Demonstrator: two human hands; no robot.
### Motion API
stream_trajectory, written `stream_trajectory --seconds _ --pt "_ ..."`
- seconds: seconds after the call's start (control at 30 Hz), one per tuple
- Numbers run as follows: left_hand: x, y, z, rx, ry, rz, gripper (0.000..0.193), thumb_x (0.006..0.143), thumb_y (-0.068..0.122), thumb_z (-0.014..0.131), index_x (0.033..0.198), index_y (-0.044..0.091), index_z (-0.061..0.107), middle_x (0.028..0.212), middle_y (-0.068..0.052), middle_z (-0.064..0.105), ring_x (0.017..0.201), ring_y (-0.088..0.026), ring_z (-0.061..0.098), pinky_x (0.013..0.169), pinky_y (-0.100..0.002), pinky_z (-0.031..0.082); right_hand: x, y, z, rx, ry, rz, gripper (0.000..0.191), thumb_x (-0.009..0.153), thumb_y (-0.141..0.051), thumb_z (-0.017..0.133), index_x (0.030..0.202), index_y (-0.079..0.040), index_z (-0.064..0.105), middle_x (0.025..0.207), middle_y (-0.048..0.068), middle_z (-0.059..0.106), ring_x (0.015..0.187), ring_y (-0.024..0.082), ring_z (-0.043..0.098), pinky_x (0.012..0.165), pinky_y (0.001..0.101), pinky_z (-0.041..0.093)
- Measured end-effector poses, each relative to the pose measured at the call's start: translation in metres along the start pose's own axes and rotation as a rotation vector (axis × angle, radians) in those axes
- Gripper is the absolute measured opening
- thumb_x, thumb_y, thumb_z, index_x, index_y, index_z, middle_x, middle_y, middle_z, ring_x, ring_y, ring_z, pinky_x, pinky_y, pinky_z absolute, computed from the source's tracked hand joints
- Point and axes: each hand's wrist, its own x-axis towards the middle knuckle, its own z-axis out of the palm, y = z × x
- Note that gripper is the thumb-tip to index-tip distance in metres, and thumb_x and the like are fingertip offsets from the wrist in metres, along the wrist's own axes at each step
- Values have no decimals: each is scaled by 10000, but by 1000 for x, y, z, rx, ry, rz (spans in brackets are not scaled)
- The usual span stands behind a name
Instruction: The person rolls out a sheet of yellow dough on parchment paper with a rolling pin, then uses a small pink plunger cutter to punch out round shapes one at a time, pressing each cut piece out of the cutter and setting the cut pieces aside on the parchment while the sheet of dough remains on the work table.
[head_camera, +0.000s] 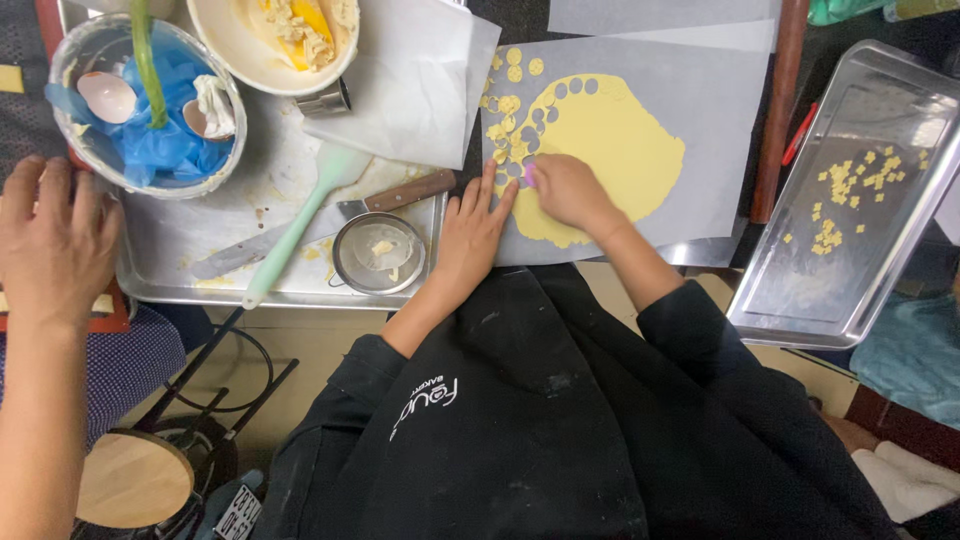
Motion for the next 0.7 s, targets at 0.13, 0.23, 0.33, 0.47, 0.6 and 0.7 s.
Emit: stream_trajectory --seconds 0.13,0.23,0.33,0.47,0.6,0.7 --pt "6 3 -8 -31 10 2 574 886 86 589 1457 126 539 1601 -225 347 1299 -317 495 882 -394 449 -17 32 -16 583 -34 14 233 1040 -191 502 895 -36 597 814 69 610 794 213 573 751 369 477" --pt "12 7 -25 -241 10 -26 507 833 127 672 1334 99 594 1532 -231 434 1252 -353 523 904 -427 467 -32 42 -14 1624 -163 96 220 1099 -163 484 918 -62 557 807 18 489 756 143 459 735 303 406" --pt "24 23 -51 -533 170 -65 368 896 158 732 1251 102 656 1352 -143 592 1192 -332 593 980 -423 507 -44 38 -7 2017 -389 -237 267 1133 -200 445 936 -91 587 801 33 473 785 163 452 773 304 399" --pt "43 50 -82 -795 257 -38 340 881 218 779 1182 72 715 1100 -116 673 1020 -306 658 876 -393 544 -50 24 2 2130 -290 -45 275 1056 -232 437 997 -22 604 806 34 491 767 140 461 730 288 397" --pt "62 61 -96 -777 301 -24 315 857 236 791 1123 79 726 1057 -82 695 967 -277 681 828 -371 557 -49 19 3 2084 -263 -161 239 1048 -216 459 980 -35 599 832 49 507 809 165 484 789 306 425" --pt "66 63 -98 -775 304 -1 275 872 229 785 1101 87 731 1040 -67 701 955 -259 691 824 -361 562 -49 25 1 2109 -288 -150 241 1043 -197 464 1022 -6 609 841 38 514 789 143 483 764 286 423"
